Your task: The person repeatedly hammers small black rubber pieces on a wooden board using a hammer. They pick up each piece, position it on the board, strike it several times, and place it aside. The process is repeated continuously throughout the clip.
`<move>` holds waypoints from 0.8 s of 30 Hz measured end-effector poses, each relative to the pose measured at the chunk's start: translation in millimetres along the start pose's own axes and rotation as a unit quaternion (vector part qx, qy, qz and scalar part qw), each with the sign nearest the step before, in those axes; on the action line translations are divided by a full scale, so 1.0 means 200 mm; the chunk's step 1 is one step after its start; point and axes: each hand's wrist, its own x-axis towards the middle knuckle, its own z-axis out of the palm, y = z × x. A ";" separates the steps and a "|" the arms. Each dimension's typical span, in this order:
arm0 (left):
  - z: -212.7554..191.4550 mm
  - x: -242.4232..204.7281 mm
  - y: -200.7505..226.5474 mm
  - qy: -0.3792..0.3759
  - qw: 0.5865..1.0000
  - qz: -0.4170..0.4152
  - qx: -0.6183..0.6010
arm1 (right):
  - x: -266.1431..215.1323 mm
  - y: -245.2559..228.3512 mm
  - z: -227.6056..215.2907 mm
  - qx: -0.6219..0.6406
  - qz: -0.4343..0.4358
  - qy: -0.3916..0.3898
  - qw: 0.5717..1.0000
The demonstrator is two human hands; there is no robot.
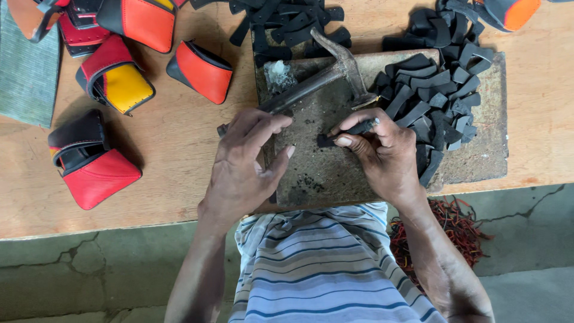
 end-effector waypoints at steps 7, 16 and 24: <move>-0.01 0.00 0.00 0.014 0.999 0.008 -0.035 | 0.02 -0.03 0.00 -0.030 0.001 -0.007 1.000; -0.03 0.01 -0.02 0.048 0.998 -0.008 -0.047 | 0.04 -0.06 0.00 -0.096 -0.043 -0.028 0.994; -0.03 0.03 -0.03 0.092 0.995 -0.015 -0.028 | 0.06 -0.05 -0.03 -0.103 -0.056 -0.072 0.991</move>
